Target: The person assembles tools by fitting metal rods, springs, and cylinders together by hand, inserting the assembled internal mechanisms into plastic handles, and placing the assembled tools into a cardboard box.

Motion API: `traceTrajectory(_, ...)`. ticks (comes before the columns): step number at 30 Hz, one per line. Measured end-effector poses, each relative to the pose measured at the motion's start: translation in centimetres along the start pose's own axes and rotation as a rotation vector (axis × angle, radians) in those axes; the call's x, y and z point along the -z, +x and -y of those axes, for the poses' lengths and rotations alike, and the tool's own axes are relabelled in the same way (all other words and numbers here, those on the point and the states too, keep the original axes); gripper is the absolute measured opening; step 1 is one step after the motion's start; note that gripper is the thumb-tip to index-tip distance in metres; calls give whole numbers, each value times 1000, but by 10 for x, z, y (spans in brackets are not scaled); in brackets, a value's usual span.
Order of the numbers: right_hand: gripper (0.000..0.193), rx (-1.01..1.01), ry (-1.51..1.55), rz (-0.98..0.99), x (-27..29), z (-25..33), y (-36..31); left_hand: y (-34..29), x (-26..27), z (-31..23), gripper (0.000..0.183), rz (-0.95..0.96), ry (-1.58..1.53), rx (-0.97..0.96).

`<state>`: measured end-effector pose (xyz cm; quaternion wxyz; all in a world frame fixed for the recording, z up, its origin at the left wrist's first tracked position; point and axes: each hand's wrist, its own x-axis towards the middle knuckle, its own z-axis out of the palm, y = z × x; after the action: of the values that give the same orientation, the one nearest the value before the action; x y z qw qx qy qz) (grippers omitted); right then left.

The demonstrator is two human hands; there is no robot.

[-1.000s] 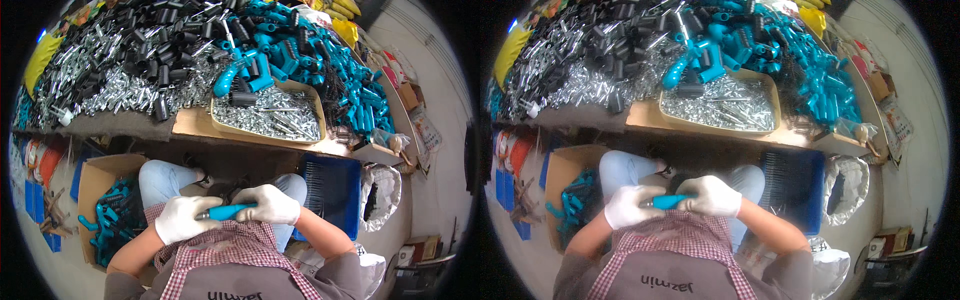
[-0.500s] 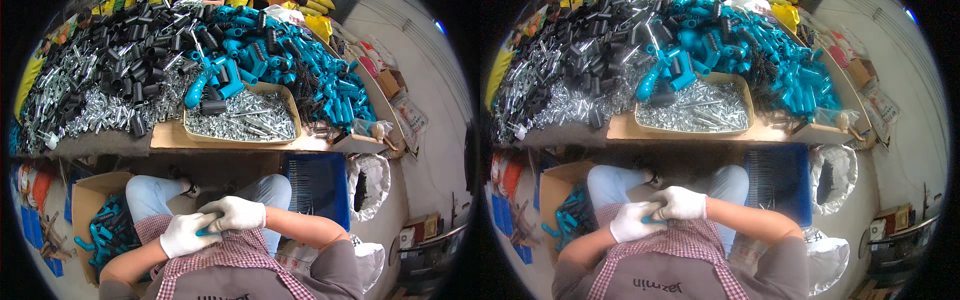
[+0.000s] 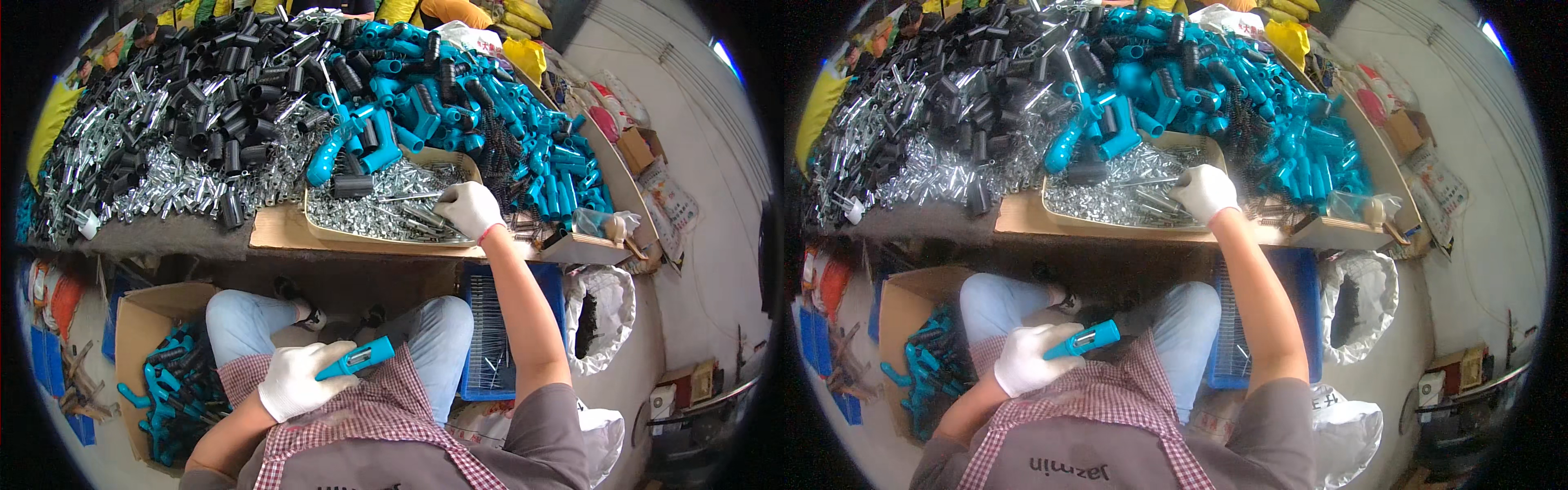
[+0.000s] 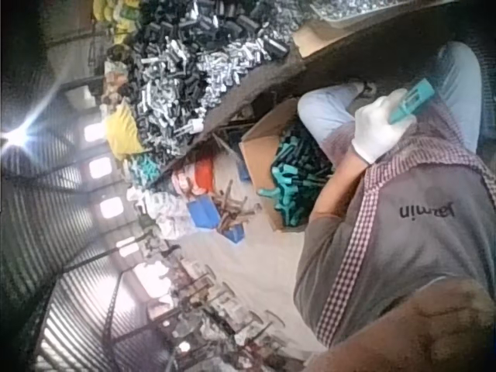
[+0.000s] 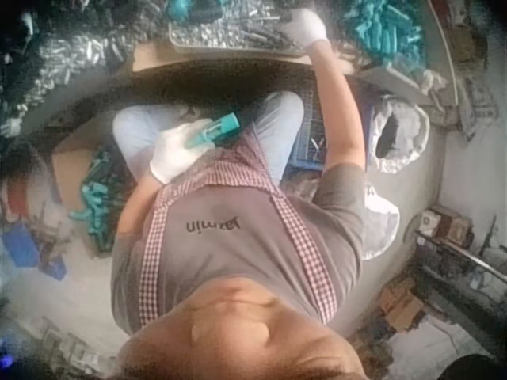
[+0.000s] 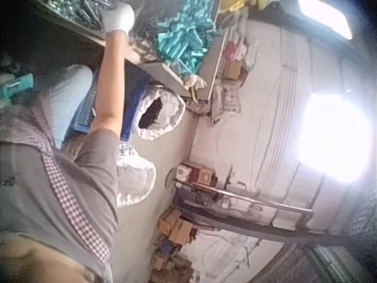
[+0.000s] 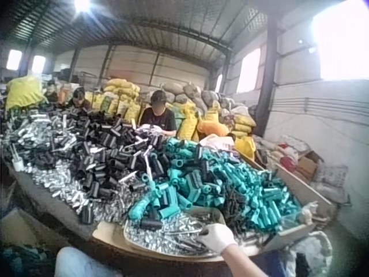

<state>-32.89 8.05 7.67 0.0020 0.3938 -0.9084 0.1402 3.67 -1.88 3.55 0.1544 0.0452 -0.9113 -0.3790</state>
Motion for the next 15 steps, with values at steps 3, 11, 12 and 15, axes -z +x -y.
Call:
traceTrajectory(3,33,-49,-45,-4,-5,7,7,-1,1,-4,48,9,10,37)
traceTrajectory(11,34,-6,-8,201,18,-10,18,-5,2,12,47,-46,48,1)
traceTrajectory(12,33,-14,19,119,20,-12,14,-6,4,14,47,-56,69,-8)
traceTrajectory(15,23,-33,348,47,26,7,-11,-10,10,16,47,-63,98,23)
